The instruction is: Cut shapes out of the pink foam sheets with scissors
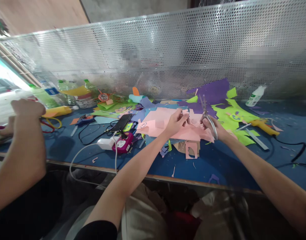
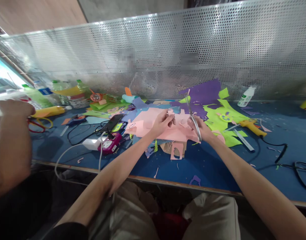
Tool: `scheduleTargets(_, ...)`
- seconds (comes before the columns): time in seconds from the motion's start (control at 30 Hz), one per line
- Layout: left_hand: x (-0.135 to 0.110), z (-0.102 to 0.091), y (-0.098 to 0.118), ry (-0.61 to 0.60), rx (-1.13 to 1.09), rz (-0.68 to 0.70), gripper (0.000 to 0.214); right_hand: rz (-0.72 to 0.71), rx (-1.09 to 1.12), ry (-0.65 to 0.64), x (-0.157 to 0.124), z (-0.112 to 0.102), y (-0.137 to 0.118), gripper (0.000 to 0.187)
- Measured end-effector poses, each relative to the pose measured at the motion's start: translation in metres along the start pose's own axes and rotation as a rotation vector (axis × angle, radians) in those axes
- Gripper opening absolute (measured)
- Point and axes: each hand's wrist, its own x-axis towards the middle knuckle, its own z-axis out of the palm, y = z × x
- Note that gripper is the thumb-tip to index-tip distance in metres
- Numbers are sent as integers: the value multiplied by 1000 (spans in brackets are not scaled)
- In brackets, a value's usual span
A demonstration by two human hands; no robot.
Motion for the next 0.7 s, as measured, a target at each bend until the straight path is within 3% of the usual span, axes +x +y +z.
scheduleTargets(0.17, 2, 1, 0, 66, -42, -26, 38, -71, -165, -54, -4, 6, -9, 35)
scheduleTargets(0.37, 5, -1, 2, 189, 52, 17, 38, -119, -187, -112, -6, 7, -13, 33)
scheduleTargets(0.7, 2, -1, 1, 56, 134, 46, 39, -128, -218, -135, -6, 5, -13, 40)
